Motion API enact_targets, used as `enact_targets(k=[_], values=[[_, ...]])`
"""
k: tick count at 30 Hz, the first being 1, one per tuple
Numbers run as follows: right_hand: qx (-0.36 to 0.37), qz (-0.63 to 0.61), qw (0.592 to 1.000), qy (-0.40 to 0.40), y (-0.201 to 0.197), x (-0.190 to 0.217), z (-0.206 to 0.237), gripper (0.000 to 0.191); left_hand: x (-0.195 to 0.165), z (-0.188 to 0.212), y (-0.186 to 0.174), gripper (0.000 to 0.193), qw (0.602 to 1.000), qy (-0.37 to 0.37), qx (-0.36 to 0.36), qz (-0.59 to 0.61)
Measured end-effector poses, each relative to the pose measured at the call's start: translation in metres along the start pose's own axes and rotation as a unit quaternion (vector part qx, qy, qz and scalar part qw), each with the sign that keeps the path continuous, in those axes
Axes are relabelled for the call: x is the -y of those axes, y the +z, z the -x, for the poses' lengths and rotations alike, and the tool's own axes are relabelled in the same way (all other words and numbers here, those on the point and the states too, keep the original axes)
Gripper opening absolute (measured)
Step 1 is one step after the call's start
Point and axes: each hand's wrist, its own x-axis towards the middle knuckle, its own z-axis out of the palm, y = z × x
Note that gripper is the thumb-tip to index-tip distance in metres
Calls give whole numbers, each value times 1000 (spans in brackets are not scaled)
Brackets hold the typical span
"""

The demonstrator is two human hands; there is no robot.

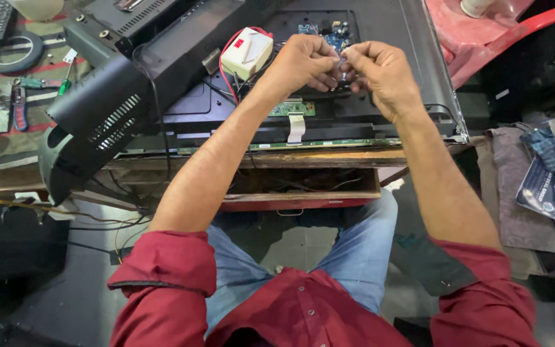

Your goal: The person works on the mainboard of an opened flat TV on a repair bench, fitting small components and connectors onto the board by hand. They probe the board with multimeter test leads, reach to a power strip on the floor, and then solder points on the board with a soldering iron.

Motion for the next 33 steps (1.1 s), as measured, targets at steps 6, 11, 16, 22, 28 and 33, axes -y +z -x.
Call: enact_targets(k=[6,11,16,22,28,33], values=[[-15,26,999,-34,4,-1,-3,10,-4,0,5,16,1000,-10,-13,22],[-20,22,999,-21,2,-4,-6,9,-4,-4,5,14,997,-11,-21,77],[5,-14,1000,-1,6,3,-3,11,-4,-6,2,15,996,-9,-24,89],[7,-30,999,26,10,18,-1,13,-5,-4,-9,20,992,-14,-1,123],[-45,87,994,-45,12,7,-13,18,0,-11,-6,20,997,-5,-10,77],[-67,76,994,-26,20,-1,-23,16,-4,-10,-10,24,998,54,-27,-10]])
